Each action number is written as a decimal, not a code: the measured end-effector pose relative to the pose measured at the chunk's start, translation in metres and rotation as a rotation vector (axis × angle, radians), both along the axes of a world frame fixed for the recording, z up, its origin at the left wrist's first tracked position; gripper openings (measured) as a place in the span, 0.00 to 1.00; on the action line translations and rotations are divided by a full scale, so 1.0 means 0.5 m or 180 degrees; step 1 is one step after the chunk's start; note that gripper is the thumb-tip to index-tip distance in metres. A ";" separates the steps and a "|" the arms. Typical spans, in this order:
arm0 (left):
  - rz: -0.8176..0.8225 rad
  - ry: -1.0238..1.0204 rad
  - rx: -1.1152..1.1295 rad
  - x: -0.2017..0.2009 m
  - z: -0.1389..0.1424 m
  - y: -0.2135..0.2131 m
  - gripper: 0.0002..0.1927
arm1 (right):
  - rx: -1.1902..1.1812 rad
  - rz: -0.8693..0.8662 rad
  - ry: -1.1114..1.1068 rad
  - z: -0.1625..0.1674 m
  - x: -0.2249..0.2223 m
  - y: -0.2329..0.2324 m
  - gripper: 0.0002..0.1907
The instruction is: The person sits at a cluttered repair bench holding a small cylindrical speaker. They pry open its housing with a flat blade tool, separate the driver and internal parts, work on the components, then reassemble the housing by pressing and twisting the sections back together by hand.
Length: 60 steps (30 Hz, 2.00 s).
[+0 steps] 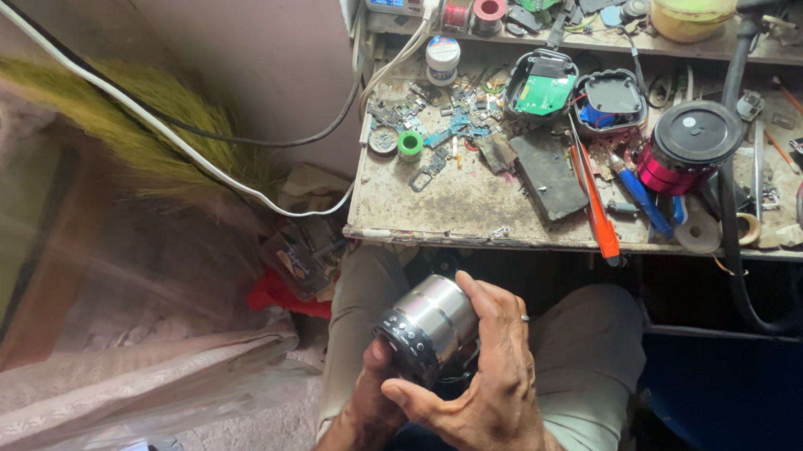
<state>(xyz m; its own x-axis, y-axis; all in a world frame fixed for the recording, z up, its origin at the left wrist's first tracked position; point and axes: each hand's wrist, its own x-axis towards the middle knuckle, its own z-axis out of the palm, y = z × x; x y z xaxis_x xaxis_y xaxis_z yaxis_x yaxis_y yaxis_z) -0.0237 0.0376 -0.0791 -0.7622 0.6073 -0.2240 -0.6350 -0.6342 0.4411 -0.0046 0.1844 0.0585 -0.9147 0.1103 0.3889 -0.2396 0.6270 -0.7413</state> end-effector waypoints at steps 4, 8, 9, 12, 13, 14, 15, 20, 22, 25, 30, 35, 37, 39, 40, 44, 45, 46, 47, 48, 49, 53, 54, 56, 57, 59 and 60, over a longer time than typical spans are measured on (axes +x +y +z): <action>-0.0012 0.0043 0.0061 -0.002 0.018 0.003 0.56 | -0.0010 -0.0034 -0.0052 0.001 0.001 -0.003 0.56; 0.0057 0.0081 0.0172 -0.001 0.031 0.011 0.54 | -0.0080 -0.0134 -0.0241 0.002 -0.002 -0.011 0.55; 0.0069 0.0058 0.0192 0.000 0.034 0.013 0.53 | -0.0103 -0.0155 -0.0228 0.002 -0.003 -0.013 0.55; 0.0239 0.0056 0.0120 0.000 0.038 0.016 0.52 | -0.0151 -0.0214 -0.0211 0.000 -0.003 -0.019 0.54; 0.0200 0.0000 0.0136 0.000 0.040 0.017 0.52 | -0.0148 -0.0235 -0.0218 -0.002 -0.003 -0.020 0.54; 0.0160 -0.0058 0.0152 0.000 0.042 0.017 0.52 | -0.0144 -0.0256 -0.0226 -0.003 -0.003 -0.021 0.54; 0.0120 -0.0114 0.0168 0.000 0.044 0.018 0.52 | -0.0174 -0.0266 -0.0248 -0.005 -0.002 -0.022 0.54; 0.0115 -0.0148 0.0170 0.000 0.063 0.015 0.52 | -0.0083 -0.0197 -0.0052 0.005 -0.009 -0.020 0.57; 0.0072 -0.0112 0.0185 -0.001 0.075 0.010 0.52 | -0.0066 -0.0119 -0.0003 0.025 -0.004 -0.012 0.53; 0.0132 0.0045 0.0184 -0.009 0.091 0.007 0.53 | -0.1068 0.0122 0.0096 0.074 0.040 0.009 0.29; 0.0396 0.0192 -0.0038 -0.011 0.105 0.013 0.54 | -0.2152 0.0952 0.1064 0.116 0.089 0.042 0.22; 0.0372 0.0229 0.0076 -0.001 0.106 0.002 0.55 | -0.2249 0.1435 0.1447 0.108 0.080 0.036 0.26; 0.0386 0.0234 0.0088 0.004 0.105 -0.001 0.55 | -0.2230 0.1492 0.1486 0.112 0.081 0.036 0.28; 0.0449 0.0182 0.0043 0.006 0.106 -0.002 0.55 | -0.2175 0.1551 0.1527 0.122 0.086 0.039 0.30; 0.0431 0.0184 0.0000 0.007 0.107 -0.001 0.55 | -0.2160 0.1559 0.1533 0.129 0.090 0.042 0.31; 0.0396 0.0384 -0.0181 0.001 0.122 -0.006 0.56 | -0.2032 0.1534 0.1446 0.138 0.079 0.051 0.34; 0.0412 0.0461 -0.0226 0.000 0.129 -0.009 0.56 | -0.1947 0.1476 0.1298 0.136 0.072 0.056 0.35; 0.0506 0.0683 -0.0379 -0.002 0.137 -0.014 0.56 | -0.1834 0.1370 0.1115 0.131 0.061 0.061 0.36; 0.0602 0.0903 -0.0531 -0.005 0.146 -0.021 0.56 | -0.1734 0.1304 0.0916 0.124 0.051 0.068 0.37; 0.0695 0.1125 -0.0686 -0.010 0.156 -0.028 0.56 | -0.1575 0.1202 0.0599 0.116 0.040 0.075 0.38; 0.0667 0.1312 -0.0935 -0.012 0.167 -0.036 0.54 | -0.1384 0.1107 0.0094 0.103 0.028 0.078 0.39; 0.0862 0.2980 -0.2474 -0.024 0.210 -0.064 0.45 | -0.1541 0.1374 -0.1278 0.051 0.004 0.083 0.51; 0.0995 0.3623 -0.3007 -0.028 0.219 -0.068 0.43 | -0.1731 0.1543 -0.1516 0.039 0.001 0.084 0.52; 0.0964 0.3673 -0.3079 -0.028 0.236 -0.071 0.42 | -0.1466 0.1610 -0.1444 0.026 -0.005 0.095 0.52; 0.0947 0.3701 -0.3121 -0.028 0.243 -0.073 0.41 | -0.1340 0.1645 -0.1404 0.022 -0.006 0.100 0.52; 0.0924 0.3993 -0.3145 -0.033 0.252 -0.079 0.42 | -0.1066 0.1719 -0.1279 0.016 -0.006 0.105 0.50; 0.0907 0.4136 -0.3149 -0.036 0.256 -0.082 0.42 | -0.0927 0.1748 -0.1220 0.016 -0.005 0.107 0.49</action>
<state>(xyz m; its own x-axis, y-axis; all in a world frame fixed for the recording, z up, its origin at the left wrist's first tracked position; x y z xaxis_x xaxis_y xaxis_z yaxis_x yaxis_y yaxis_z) -0.0418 -0.0032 0.0487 -0.7914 0.4438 0.4203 0.5357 0.1726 0.8265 -0.0071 0.2378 0.0663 -0.9339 -0.3533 0.0550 -0.1529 0.2556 -0.9546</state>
